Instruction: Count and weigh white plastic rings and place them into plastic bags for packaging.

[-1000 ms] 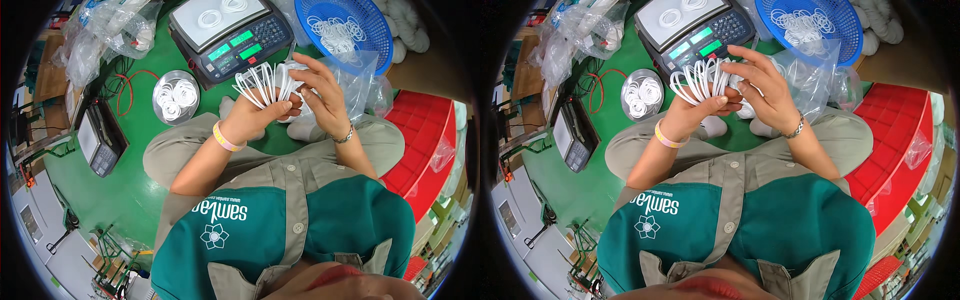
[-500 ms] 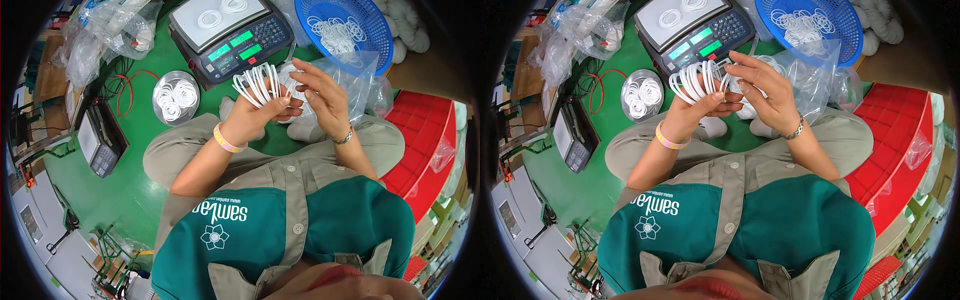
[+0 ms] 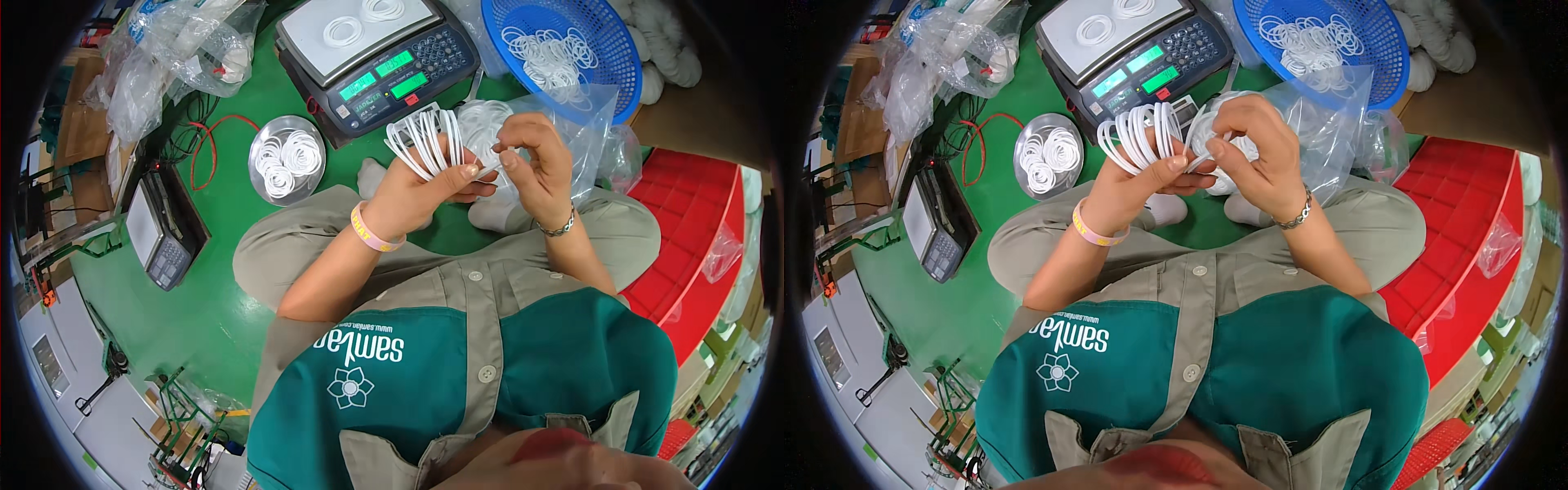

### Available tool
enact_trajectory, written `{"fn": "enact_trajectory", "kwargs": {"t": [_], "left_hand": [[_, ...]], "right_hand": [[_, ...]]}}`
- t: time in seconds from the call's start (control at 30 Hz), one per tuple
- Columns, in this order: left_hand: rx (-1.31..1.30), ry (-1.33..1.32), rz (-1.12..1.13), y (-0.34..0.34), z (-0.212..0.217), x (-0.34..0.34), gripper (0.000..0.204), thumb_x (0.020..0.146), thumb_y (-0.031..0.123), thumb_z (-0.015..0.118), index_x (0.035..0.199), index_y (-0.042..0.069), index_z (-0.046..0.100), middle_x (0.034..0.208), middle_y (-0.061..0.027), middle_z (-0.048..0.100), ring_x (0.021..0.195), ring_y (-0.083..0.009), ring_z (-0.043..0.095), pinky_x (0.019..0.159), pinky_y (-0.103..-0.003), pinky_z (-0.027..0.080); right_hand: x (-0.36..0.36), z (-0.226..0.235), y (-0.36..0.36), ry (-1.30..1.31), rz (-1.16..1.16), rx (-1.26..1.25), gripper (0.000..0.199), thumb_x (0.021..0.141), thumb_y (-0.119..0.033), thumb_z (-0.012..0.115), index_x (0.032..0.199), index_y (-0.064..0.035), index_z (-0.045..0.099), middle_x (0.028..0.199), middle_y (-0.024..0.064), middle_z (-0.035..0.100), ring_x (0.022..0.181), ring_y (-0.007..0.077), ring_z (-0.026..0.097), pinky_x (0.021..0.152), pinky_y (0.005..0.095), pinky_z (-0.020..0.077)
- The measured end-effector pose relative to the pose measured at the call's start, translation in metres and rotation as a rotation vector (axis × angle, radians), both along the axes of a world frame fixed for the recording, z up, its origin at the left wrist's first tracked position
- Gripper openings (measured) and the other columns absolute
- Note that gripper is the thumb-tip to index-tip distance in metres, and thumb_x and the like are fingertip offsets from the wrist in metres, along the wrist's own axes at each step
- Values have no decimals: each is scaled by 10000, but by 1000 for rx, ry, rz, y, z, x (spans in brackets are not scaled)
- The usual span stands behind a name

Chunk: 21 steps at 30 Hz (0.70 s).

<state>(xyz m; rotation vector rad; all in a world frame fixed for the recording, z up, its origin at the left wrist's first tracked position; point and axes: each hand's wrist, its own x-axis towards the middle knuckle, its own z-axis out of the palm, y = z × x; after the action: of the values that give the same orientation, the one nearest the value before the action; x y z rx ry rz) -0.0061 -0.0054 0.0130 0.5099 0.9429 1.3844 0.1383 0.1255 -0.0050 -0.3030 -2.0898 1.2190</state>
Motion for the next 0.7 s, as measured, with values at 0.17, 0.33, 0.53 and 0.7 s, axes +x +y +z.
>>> {"fn": "enact_trajectory", "kwargs": {"t": [0.17,0.33,0.53,0.7], "left_hand": [[6,19,-16,1,0,1,154,881,101,554,986,-11,565,915,-86,624,853,-186,644,717,-284,531],[5,40,-12,1,1,0,150,884,91,548,984,-16,579,914,-85,626,851,-180,644,699,-268,528],[-5,39,-34,1,1,-1,185,883,142,564,994,-6,575,929,-92,632,868,-214,644,717,-293,530],[-41,36,-48,1,4,-2,210,887,162,563,1006,-10,580,950,-101,632,878,-222,644,732,-303,527]], "right_hand": [[-2,8,-1,-72,56,109,353,830,-256,586,1112,-45,608,879,88,479,766,189,476,675,290,413],[-5,9,-4,-41,49,98,339,815,-248,598,1111,-84,624,837,68,438,743,193,439,659,296,391],[-3,9,-3,-47,44,124,328,810,-257,601,1079,-74,637,841,66,431,735,189,438,655,295,388],[-3,6,-3,8,-2,143,311,825,-266,596,1043,-49,640,879,79,460,729,191,442,662,296,393]]}}
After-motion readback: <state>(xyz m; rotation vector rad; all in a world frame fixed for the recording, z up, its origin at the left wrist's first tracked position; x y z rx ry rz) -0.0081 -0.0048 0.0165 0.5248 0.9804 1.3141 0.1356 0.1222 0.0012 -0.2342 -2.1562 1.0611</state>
